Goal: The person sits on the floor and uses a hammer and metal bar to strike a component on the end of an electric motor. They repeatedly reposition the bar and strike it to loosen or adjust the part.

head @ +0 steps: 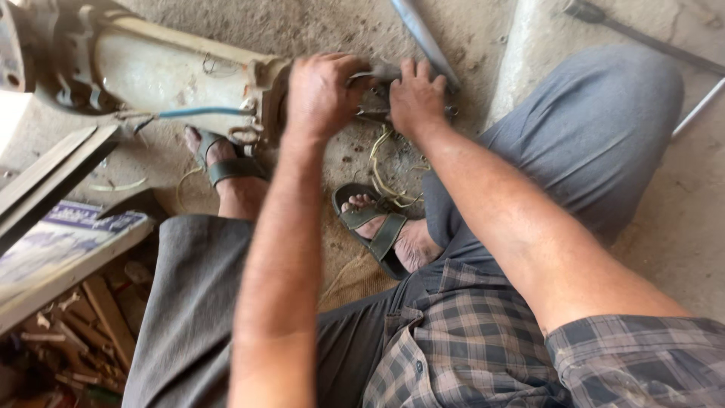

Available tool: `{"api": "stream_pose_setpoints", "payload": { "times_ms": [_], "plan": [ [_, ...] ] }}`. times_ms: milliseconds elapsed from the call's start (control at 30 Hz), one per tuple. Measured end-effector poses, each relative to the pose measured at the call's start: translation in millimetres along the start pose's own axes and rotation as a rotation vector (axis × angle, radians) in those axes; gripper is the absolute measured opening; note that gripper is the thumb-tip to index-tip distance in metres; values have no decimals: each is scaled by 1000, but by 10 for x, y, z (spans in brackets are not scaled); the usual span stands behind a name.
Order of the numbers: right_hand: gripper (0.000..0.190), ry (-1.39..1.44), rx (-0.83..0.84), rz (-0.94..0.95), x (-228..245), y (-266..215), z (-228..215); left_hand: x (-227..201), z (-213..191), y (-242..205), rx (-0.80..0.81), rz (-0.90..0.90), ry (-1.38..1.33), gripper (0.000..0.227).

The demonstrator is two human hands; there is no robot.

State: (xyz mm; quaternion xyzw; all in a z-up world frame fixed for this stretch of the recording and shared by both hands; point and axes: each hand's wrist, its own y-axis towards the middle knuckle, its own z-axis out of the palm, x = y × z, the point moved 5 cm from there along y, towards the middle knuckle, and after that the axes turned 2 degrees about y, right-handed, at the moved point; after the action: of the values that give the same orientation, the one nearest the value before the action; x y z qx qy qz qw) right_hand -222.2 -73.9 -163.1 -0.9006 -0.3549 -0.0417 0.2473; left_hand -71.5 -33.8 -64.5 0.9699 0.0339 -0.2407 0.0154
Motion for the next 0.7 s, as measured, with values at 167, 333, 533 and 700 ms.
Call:
{"api": "stream_pose_setpoints", "payload": {
  "times_ms": [167, 333, 533, 700],
  "plan": [
    [22, 12, 107, 64, -24, -47, 79, 162, 854, -1054, -755, -1006, -1131, 42],
    [23, 1020, 321, 563, 45, -211, 173, 249, 1188, -1589, -842, -1306, -1745, 62],
    [32, 1232, 446, 427, 378, -449, 174, 340, 973, -1329, -462, -1039, -1816, 65],
    [18, 456, 328, 35, 561, -452, -36, 216, 899, -1231, -523, -1122, -1428, 53]
  ]
}}
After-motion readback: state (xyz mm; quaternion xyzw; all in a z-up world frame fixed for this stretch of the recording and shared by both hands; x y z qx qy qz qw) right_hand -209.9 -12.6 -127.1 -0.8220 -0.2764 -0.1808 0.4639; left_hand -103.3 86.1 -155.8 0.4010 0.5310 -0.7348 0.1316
